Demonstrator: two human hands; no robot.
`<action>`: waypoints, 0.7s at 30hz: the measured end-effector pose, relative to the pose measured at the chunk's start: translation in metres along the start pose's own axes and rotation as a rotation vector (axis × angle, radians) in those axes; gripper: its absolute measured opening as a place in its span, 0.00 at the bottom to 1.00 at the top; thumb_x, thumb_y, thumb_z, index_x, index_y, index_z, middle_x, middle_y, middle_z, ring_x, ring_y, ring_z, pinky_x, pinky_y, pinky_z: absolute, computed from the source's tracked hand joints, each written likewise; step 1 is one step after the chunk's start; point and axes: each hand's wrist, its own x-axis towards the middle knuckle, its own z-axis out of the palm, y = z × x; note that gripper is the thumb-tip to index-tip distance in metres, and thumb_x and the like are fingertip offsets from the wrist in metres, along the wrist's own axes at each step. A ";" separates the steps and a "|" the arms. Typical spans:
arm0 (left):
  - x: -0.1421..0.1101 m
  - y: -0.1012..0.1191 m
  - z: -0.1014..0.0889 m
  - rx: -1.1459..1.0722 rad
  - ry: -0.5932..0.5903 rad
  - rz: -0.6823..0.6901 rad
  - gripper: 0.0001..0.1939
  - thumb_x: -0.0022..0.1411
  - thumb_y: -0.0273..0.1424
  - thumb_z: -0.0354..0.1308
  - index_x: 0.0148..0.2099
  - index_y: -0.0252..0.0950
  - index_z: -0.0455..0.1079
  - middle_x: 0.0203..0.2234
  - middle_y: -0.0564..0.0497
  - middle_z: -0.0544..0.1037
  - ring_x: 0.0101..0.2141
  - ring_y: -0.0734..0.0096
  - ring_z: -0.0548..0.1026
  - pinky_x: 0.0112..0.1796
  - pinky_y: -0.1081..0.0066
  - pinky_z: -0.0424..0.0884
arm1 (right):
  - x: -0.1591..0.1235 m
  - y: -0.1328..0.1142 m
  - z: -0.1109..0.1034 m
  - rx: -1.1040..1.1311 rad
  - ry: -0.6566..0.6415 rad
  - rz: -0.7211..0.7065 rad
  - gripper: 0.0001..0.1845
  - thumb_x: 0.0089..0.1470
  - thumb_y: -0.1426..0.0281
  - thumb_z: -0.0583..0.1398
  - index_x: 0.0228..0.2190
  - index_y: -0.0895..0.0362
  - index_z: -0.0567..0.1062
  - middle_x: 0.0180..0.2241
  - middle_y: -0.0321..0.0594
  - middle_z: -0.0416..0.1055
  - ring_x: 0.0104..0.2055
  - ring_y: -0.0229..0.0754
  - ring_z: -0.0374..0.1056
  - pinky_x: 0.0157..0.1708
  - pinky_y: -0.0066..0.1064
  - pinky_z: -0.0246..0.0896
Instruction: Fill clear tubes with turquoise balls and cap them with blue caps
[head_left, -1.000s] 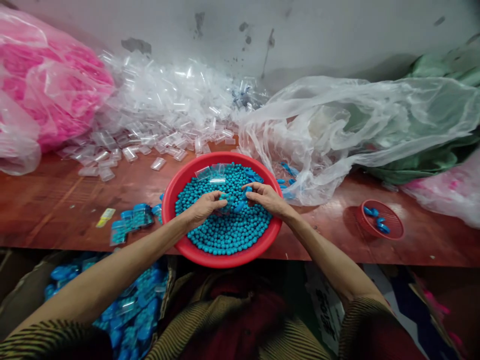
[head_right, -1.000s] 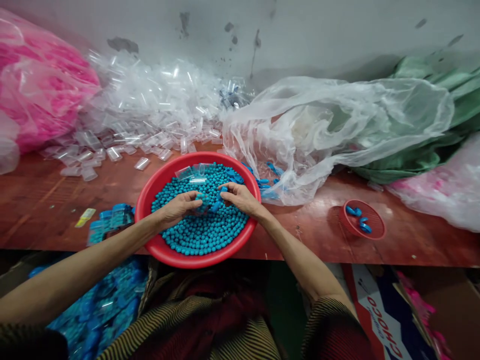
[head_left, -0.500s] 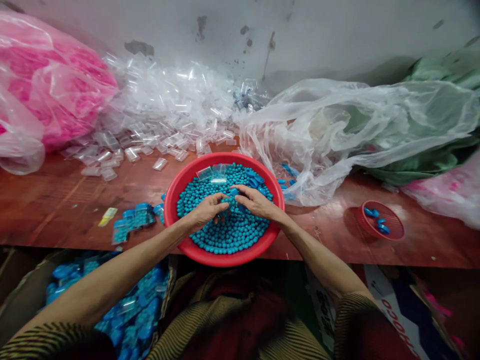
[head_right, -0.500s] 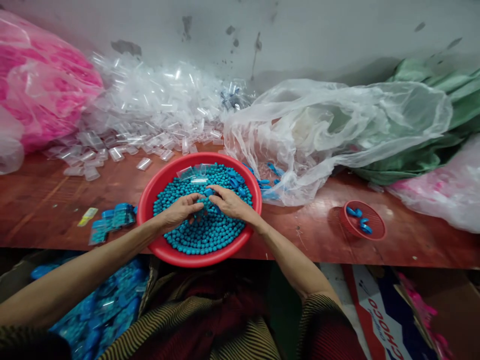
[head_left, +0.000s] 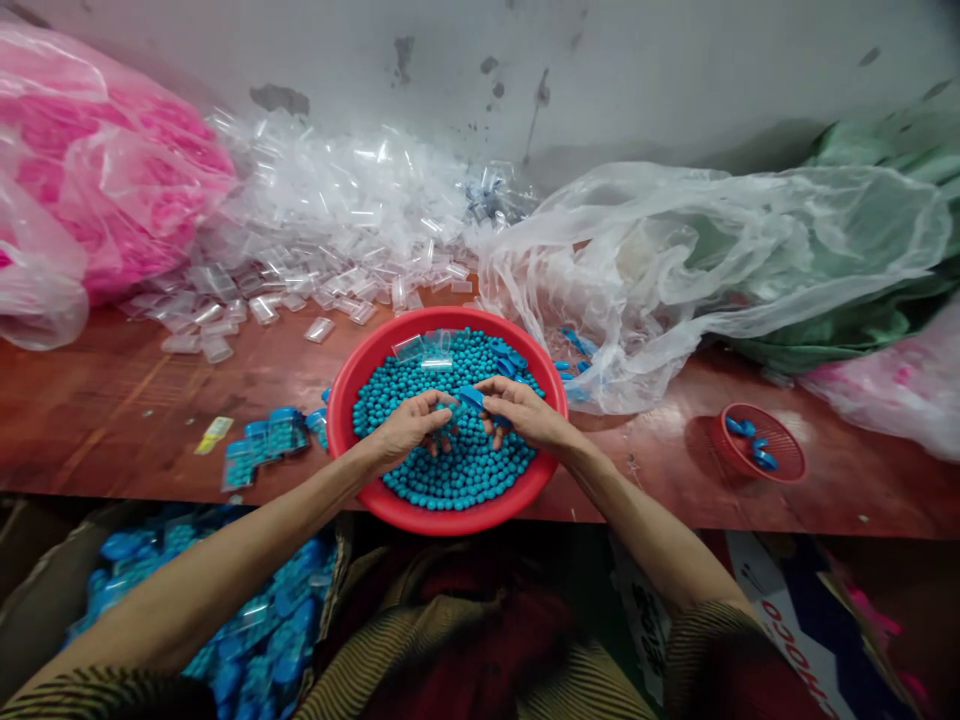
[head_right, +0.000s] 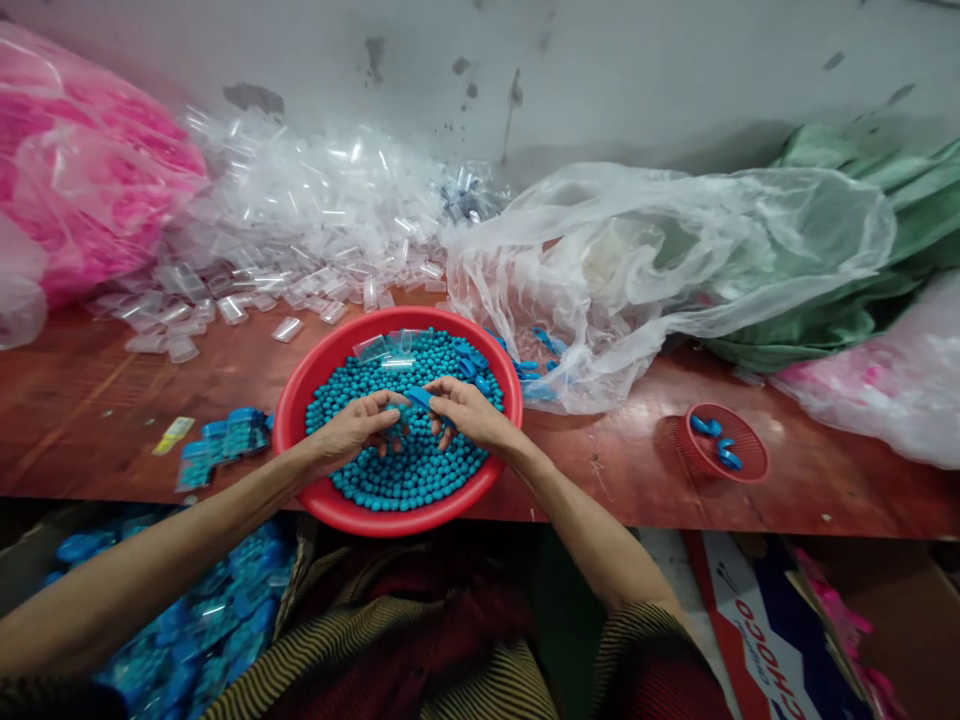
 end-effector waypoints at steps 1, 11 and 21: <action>0.000 0.000 0.002 -0.003 -0.008 0.011 0.26 0.47 0.44 0.63 0.42 0.34 0.61 0.24 0.54 0.73 0.19 0.76 0.72 0.17 0.79 0.62 | 0.001 0.000 0.004 0.084 0.010 0.027 0.12 0.52 0.65 0.56 0.38 0.56 0.66 0.23 0.30 0.64 0.22 0.35 0.64 0.17 0.27 0.64; -0.010 -0.003 0.016 -0.133 -0.028 0.073 0.34 0.49 0.43 0.63 0.54 0.35 0.56 0.24 0.55 0.73 0.18 0.77 0.71 0.18 0.78 0.65 | -0.002 0.010 0.023 -0.142 0.259 -0.129 0.08 0.52 0.65 0.57 0.28 0.57 0.70 0.16 0.27 0.61 0.17 0.30 0.57 0.16 0.22 0.55; -0.016 0.000 0.030 -0.154 0.118 0.081 0.35 0.49 0.42 0.62 0.55 0.34 0.56 0.17 0.59 0.68 0.13 0.78 0.66 0.12 0.81 0.54 | -0.005 0.012 0.019 -0.275 0.199 -0.265 0.11 0.54 0.67 0.55 0.31 0.58 0.76 0.17 0.30 0.62 0.20 0.31 0.58 0.21 0.24 0.54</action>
